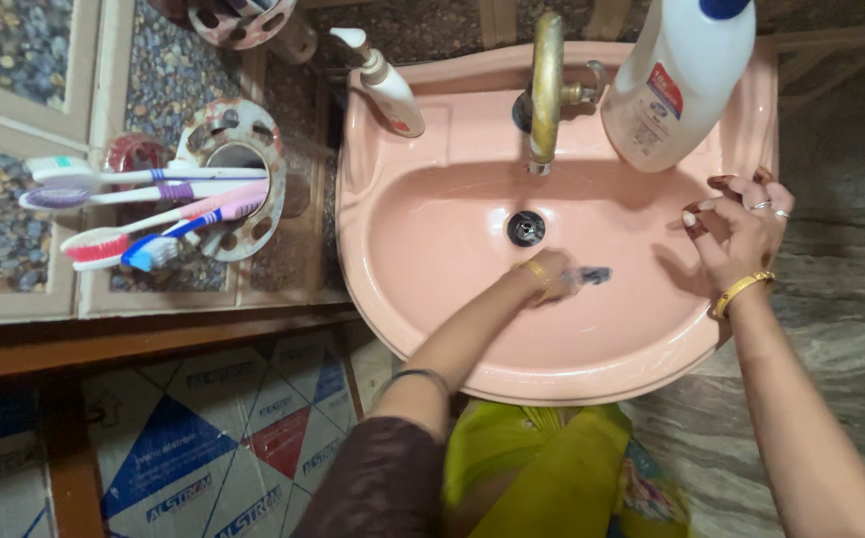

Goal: The person scrubs a pink bathroom sink with a dark cloth, moving the cloth over the basin and around the drain. The person then rinses the cloth under running water from the faucet and wrings it out.

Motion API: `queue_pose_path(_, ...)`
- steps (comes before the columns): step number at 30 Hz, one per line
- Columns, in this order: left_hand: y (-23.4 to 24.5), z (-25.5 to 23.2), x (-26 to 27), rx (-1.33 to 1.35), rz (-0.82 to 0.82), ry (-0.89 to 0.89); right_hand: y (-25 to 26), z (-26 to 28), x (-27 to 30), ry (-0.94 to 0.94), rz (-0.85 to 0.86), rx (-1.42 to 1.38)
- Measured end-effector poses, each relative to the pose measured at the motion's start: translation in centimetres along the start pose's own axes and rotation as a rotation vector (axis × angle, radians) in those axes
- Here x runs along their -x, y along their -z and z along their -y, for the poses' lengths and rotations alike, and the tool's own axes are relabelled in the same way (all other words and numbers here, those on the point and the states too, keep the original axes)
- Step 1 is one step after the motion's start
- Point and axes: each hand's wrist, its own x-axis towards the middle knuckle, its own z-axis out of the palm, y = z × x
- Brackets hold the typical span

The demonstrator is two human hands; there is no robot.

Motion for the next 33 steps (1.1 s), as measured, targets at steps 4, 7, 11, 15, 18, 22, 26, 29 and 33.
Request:
queue_pose_path(4, 3.8, 7.4, 4.3, -0.442, -0.032, -0.002, 0.7, 1.5, 0.1, -0.017, 0.006, 0.009)
queue_pose_path(7, 7.1, 10.7, 6.5, -0.212, -0.405, 0.120, 0.6, 3.9, -0.6, 0.052, -0.017, 0.197)
queue_pose_path(11, 6.3, 8.4, 8.2, 0.049, -0.454, 0.221, -4.3, 7.4, -0.6, 0.173, 0.138, 0.135)
queue_pose_path(15, 4.7, 5.7, 11.9, 0.235, -0.161, -0.006, -14.5, 10.7, 1.5, 0.075, 0.938, 0.173)
queue_pose_path(18, 7.1, 6.5, 16.0, 0.087, -0.257, -0.241, -21.0, 12.5, 5.2, 0.213, 0.889, -0.266)
queue_pose_path(22, 11.1, 9.3, 22.4, -0.488, -0.568, -0.052, -25.1, 13.2, 9.2, 0.235, 0.796, -0.357)
queue_pose_path(26, 12.2, 9.3, 26.0, -0.421, -0.690, -0.290, -22.1, 10.9, 10.5, 0.073, 1.223, -0.411)
queue_pose_path(29, 12.3, 8.3, 26.3, -0.357, -0.734, -0.190, -18.8, 9.4, 10.3, 0.338, 0.973, -0.392)
queue_pose_path(33, 12.2, 8.0, 25.9, -0.200, -0.861, -0.148, -20.7, 12.7, 8.7, 0.093, 1.163, -0.162)
